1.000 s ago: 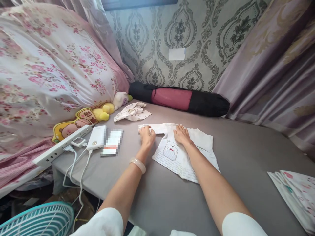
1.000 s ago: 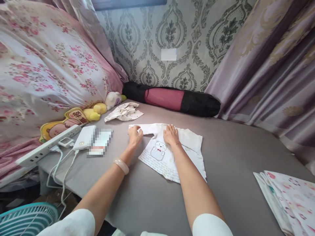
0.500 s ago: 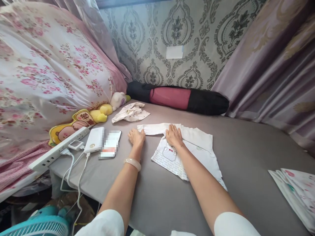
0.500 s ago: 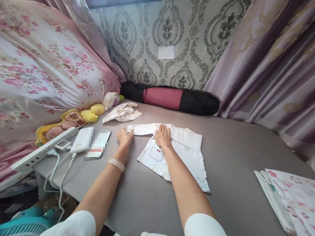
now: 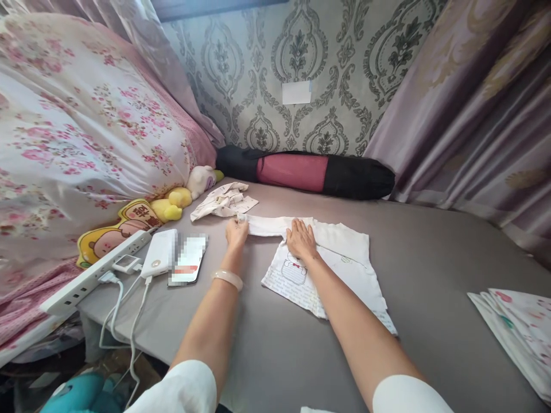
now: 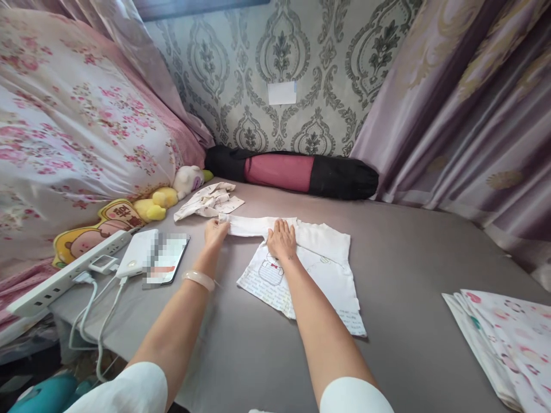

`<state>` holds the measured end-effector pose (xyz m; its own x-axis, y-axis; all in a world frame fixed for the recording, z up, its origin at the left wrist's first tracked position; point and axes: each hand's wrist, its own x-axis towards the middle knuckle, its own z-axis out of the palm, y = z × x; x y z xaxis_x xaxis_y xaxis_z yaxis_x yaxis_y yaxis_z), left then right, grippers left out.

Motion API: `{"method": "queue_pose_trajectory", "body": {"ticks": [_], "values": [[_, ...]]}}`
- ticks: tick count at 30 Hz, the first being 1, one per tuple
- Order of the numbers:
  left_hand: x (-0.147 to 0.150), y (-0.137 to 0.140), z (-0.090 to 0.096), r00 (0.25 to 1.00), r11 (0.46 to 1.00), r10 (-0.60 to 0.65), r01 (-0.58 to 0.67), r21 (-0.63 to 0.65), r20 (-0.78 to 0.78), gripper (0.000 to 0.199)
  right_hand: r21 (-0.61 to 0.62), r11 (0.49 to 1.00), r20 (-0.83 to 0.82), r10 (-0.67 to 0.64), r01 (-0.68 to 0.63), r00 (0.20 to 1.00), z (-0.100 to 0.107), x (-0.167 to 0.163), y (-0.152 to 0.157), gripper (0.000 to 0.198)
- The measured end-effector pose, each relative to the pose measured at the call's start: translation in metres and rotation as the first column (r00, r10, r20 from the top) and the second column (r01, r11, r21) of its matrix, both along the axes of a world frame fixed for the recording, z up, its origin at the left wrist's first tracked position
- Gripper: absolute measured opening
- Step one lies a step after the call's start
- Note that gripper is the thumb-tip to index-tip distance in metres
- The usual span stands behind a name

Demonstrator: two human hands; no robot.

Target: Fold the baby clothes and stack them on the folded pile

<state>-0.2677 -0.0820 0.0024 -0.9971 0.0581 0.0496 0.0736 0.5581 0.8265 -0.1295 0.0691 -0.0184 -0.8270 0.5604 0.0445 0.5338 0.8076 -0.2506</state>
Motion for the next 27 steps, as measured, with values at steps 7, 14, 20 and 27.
{"method": "queue_pose_trajectory", "body": {"ticks": [7, 14, 20, 27], "values": [[0.019, 0.033, 0.036, 0.973, 0.593, -0.067, -0.139, 0.793, 0.221, 0.016, 0.0, 1.0, -0.014, 0.0, 0.0, 1.0, -0.002, 0.0, 0.0, 0.062], [0.056, 0.072, 0.056, 0.939, 0.248, -0.171, -0.252, 0.935, 0.298, 0.021, 0.002, 1.0, -0.019, -0.019, 0.019, 1.0, -0.004, -0.001, 0.0, 0.065], [0.076, 0.092, 0.05, 0.923, 0.197, -0.183, -0.302, 0.933, 0.338, 0.016, 0.032, 0.999, -0.009, -0.003, 0.003, 1.0, -0.003, 0.001, -0.001, 0.061], [0.084, 0.107, 0.039, 0.931, 0.236, -0.216, -0.243, 0.941, 0.294, 0.027, -0.051, 0.998, -0.014, 0.033, -0.033, 0.999, 0.008, 0.005, 0.001, 0.057]]}}
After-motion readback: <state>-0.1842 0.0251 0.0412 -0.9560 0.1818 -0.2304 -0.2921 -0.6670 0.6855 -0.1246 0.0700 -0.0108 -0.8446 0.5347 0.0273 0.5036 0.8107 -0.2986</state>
